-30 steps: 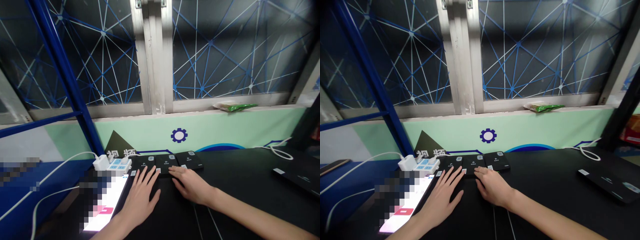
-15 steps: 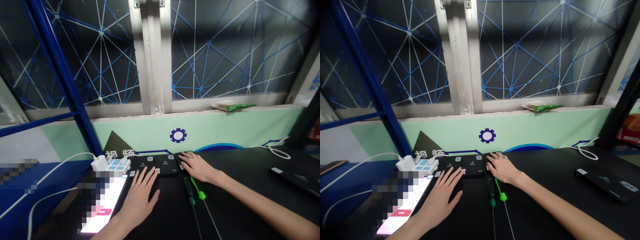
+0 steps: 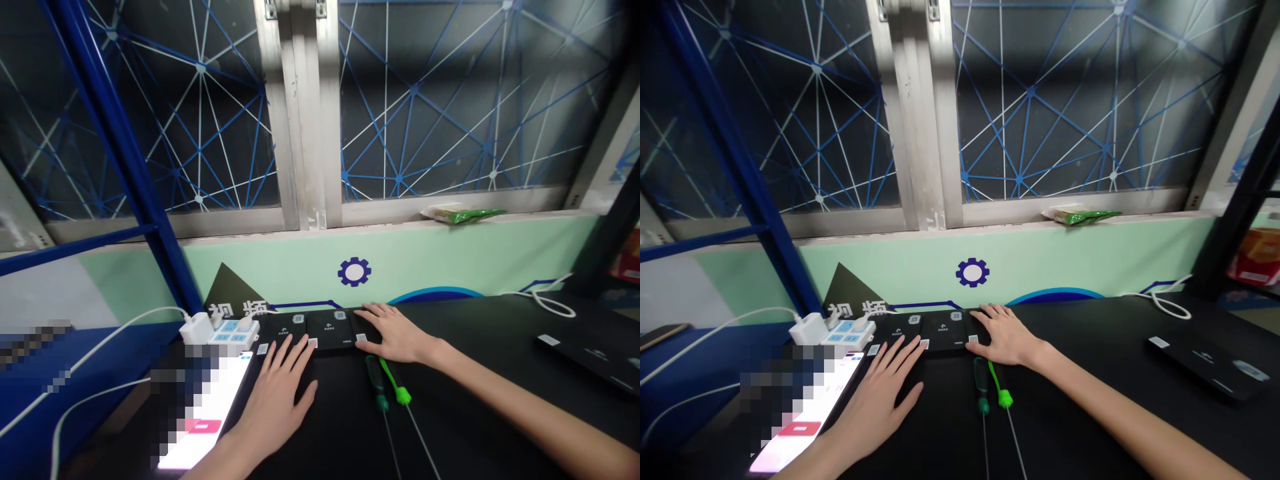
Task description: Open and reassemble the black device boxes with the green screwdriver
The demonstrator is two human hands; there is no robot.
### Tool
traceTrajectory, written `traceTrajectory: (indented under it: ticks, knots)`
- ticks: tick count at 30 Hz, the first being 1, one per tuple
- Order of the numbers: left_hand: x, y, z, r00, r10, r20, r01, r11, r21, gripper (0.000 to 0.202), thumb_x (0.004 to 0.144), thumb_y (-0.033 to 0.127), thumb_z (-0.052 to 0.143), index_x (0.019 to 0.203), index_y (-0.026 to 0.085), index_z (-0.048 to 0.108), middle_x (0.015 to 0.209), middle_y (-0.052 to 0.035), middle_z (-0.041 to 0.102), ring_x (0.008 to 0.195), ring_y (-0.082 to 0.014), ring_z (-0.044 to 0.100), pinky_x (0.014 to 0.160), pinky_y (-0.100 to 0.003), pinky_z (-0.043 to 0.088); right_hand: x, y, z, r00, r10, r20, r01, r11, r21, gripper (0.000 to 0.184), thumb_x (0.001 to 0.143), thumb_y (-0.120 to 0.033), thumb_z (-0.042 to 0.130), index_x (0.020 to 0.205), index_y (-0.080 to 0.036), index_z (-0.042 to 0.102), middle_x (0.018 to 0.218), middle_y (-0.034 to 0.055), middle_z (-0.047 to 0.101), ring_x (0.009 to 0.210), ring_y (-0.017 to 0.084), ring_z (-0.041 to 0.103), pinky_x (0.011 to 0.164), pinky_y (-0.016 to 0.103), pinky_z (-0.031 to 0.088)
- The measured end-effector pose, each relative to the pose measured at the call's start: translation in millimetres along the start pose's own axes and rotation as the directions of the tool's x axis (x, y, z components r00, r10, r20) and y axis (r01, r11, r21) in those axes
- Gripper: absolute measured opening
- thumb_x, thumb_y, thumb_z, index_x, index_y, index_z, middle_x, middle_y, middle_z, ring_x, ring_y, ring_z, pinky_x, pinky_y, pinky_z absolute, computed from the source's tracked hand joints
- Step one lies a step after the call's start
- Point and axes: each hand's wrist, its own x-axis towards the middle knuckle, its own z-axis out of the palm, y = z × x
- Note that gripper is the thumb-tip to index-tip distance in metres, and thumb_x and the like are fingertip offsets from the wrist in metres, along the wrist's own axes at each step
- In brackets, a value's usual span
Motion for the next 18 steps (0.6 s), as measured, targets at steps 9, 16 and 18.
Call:
traceTrajectory:
  ticks: [9,16,18]
  knots:
    - [0,2,-0.8,1.000,-0.009,0.010,0.009,1.000,-0.010,0.056,0.102,0.042,0.041,0.155,0.032,0.023,0.159,0.0001,0.031,0.145,-0.0303,0.027,0.118,-0.057,0.023,11,21,0,0.994,-0.070,0.081,0.059,0.989,0.138,0.088,0.074,-0.067,0.069,0.148,-0.025,0.044,0.155,0.0145,0.038,0.141,0.038,0.033,0.114,0.056,0.024]
    - [-1,0,-0.1,1.000,0.001,-0.002,-0.001,1.000,-0.006,0.058,0.102,0.041,0.041,0.155,0.032,0.021,0.159,0.0000,0.030,0.145,-0.0306,0.028,0.117,-0.058,0.024,16,28,0,0.997,-0.073,0.026,0.065,0.971,0.231,0.089,0.065,-0.071,0.074,0.140,-0.025,0.056,0.141,0.0134,0.051,0.127,0.037,0.047,0.106,0.053,0.037]
    - [-1,1,-0.4,1.000,-0.004,0.009,0.004,1.000,0.005,0.058,0.102,0.040,0.042,0.155,0.032,0.021,0.159,-0.0001,0.029,0.145,-0.0303,0.028,0.117,-0.058,0.024,17,30,1,0.998,-0.056,0.010,0.052,0.973,0.226,0.091,0.063,-0.072,0.075,0.139,-0.025,0.057,0.140,0.0139,0.052,0.125,0.039,0.047,0.105,0.054,0.037]
